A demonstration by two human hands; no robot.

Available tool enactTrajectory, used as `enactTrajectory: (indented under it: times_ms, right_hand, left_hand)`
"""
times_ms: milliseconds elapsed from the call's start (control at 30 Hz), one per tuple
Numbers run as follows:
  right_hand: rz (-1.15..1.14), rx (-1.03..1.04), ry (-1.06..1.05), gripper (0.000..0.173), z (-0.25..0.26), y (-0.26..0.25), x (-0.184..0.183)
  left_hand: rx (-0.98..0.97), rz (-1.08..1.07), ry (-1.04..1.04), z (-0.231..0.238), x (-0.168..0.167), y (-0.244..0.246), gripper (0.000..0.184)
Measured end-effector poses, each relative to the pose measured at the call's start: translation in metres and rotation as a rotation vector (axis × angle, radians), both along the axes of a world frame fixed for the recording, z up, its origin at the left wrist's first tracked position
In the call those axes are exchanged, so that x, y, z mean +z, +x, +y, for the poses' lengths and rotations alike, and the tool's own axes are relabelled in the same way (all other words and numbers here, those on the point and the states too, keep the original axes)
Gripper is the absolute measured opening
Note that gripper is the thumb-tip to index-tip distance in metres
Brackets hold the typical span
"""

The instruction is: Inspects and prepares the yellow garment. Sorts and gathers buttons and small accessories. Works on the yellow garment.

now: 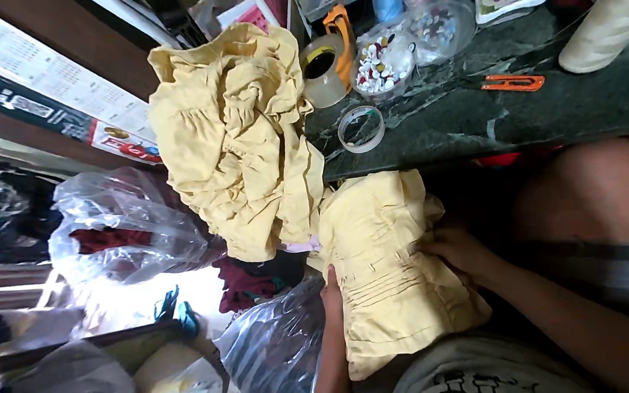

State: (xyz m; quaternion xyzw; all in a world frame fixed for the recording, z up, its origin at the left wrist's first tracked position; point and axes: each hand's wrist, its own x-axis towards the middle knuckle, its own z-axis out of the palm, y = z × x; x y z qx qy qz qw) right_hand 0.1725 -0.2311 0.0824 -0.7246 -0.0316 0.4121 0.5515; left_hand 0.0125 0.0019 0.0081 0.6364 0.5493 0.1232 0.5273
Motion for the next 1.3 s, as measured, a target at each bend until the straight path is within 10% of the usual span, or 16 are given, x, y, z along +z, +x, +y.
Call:
enactTrajectory:
  times_ms: [233, 733, 1000, 1300]
  right_hand:
    - [-0.284, -0.18, -0.194, 0.017, -0.032, 0.033, -0.005]
    - [-0.515, -0.035, -0.334, 0.023, -0.02, 0.02, -0.01]
    - [-0.625, 0.15, -0.59, 0.033, -0.028, 0.01, 0.035]
    - [-1.247, 0.516, 0.199, 0.021, 0.032, -0.024, 0.028]
  left_hand:
    - [0.145, -0.408, -0.16, -0.009, 0.051, 0.007, 0.045]
    - [0.058, -0.266, 0.17, 0.011, 0.07, -0.015, 0.029]
    - [-0.161, 0.251, 0.357, -0.007, 0.059, -0.034, 0.078]
    - [-0.618, 0.205, 0.936, -0.035, 0.122, -0.021, 0.049]
